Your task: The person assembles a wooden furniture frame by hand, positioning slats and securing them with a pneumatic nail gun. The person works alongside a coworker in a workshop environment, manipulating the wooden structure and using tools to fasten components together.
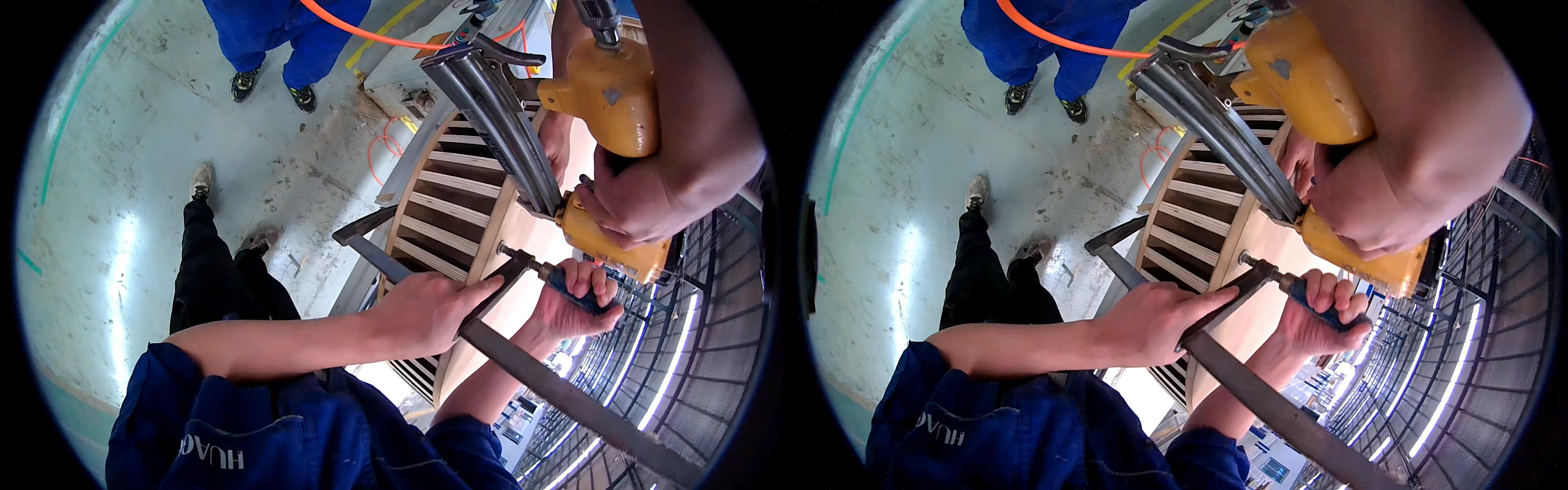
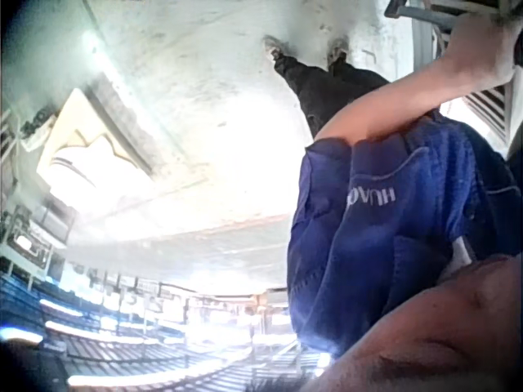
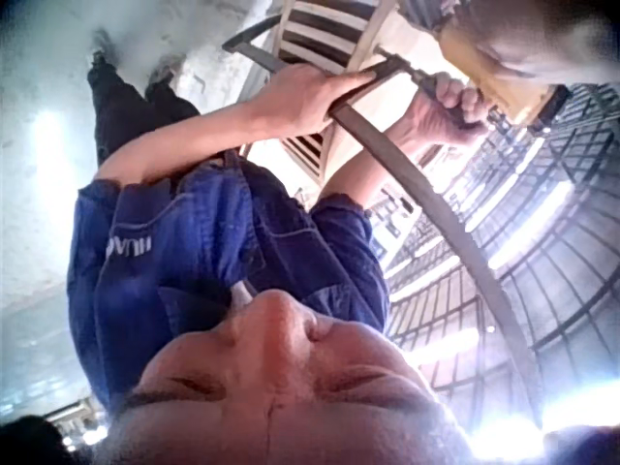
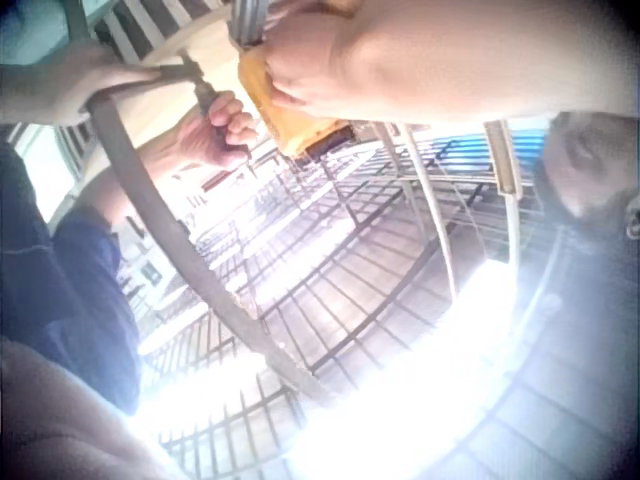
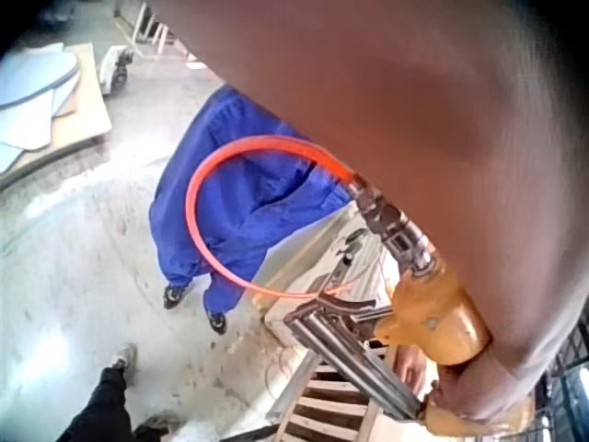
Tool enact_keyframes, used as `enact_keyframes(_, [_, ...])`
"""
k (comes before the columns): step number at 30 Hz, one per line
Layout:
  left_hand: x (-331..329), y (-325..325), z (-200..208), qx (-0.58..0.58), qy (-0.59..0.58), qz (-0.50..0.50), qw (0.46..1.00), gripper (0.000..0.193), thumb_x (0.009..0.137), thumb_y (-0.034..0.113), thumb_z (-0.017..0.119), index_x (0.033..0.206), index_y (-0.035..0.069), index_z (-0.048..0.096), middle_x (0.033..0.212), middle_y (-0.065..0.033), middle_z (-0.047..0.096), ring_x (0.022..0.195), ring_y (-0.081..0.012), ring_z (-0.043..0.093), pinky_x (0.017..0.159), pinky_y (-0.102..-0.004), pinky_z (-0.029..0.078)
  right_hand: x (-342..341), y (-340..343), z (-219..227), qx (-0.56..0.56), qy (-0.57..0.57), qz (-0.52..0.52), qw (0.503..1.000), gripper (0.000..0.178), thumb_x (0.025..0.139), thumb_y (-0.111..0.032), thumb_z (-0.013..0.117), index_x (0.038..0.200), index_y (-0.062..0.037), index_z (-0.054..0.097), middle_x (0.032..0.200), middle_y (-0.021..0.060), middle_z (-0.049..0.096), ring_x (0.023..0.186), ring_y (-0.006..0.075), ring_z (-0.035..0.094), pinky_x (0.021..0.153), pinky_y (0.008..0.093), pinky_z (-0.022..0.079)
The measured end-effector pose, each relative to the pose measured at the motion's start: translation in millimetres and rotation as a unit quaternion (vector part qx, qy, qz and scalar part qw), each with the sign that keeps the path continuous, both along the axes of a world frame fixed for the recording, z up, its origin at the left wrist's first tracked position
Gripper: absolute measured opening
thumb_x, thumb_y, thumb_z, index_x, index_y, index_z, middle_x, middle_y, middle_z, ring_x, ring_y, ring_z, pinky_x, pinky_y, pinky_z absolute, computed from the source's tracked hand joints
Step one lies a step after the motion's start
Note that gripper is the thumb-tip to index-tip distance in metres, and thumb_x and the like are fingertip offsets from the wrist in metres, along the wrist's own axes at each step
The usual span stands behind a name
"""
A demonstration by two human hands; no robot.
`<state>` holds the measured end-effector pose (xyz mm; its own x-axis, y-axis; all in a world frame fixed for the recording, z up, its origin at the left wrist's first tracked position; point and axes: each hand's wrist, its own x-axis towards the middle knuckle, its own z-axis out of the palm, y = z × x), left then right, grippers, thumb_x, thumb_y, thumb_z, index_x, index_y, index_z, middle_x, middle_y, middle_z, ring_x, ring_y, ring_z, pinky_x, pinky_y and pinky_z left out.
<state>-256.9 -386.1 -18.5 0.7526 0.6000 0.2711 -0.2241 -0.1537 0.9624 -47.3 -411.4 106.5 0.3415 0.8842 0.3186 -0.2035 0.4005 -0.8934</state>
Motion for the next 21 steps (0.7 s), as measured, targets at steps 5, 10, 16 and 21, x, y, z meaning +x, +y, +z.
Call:
enact_keyframes(5, [-10.3,-6.2,10.3,-0.022,0.001,-0.019,1.0,0.077,0.072,0.008,0.074,0.144,0.003,0.048,0.08,-0.0191,0.069,0.075,-0.0382,0.07,0.068,-0.0445,0.057,-10.7,-6.0,1.6,-0.005,0.018,-0.038,0.999,0.041,0.094,-0.043,0.067,0.072,-0.0143,0.047,0.075,-0.0001,0.053,0.062,0.0119,0.043,0.062,0.0289,0.035])
enact_keyframes(10, [-16.3,-5.8,12.8,-0.023,0.011,-0.021,0.999,0.076,0.072,0.005,0.072,0.145,0.003,0.048,0.087,-0.0207,0.07,0.078,-0.0382,0.069,0.069,-0.045,0.056,-19.6,-8.8,1.3,-0.017,-0.014,-0.073,0.997,0.04,0.094,-0.041,0.066,0.074,-0.0128,0.047,0.075,0.0016,0.052,0.064,0.0138,0.044,0.063,0.0294,0.036])
enact_keyframes(16, [-23.1,-1.3,21.2,-0.029,-0.007,-0.011,0.999,0.077,0.072,-0.002,0.066,0.146,0.004,0.046,0.089,-0.0221,0.068,0.081,-0.0412,0.067,0.072,-0.0465,0.054,-28.9,-12.8,0.4,-0.026,-0.016,-0.121,0.992,0.039,0.095,-0.037,0.065,0.075,-0.0102,0.046,0.079,0.0039,0.051,0.071,0.0171,0.046,0.066,0.0313,0.038])
enact_keyframes(21, [-25.3,11.4,30.6,-0.063,0.011,0.011,0.998,0.059,0.075,-0.002,0.06,0.134,0.004,0.06,0.101,-0.025,0.068,0.082,-0.0404,0.066,0.076,-0.0367,0.054,-28.6,7.7,-2.9,-0.053,-0.011,-0.16,0.986,0.025,0.096,-0.021,0.066,0.082,-0.0061,0.053,0.082,0.0072,0.057,0.073,0.0187,0.05,0.071,0.0333,0.044])
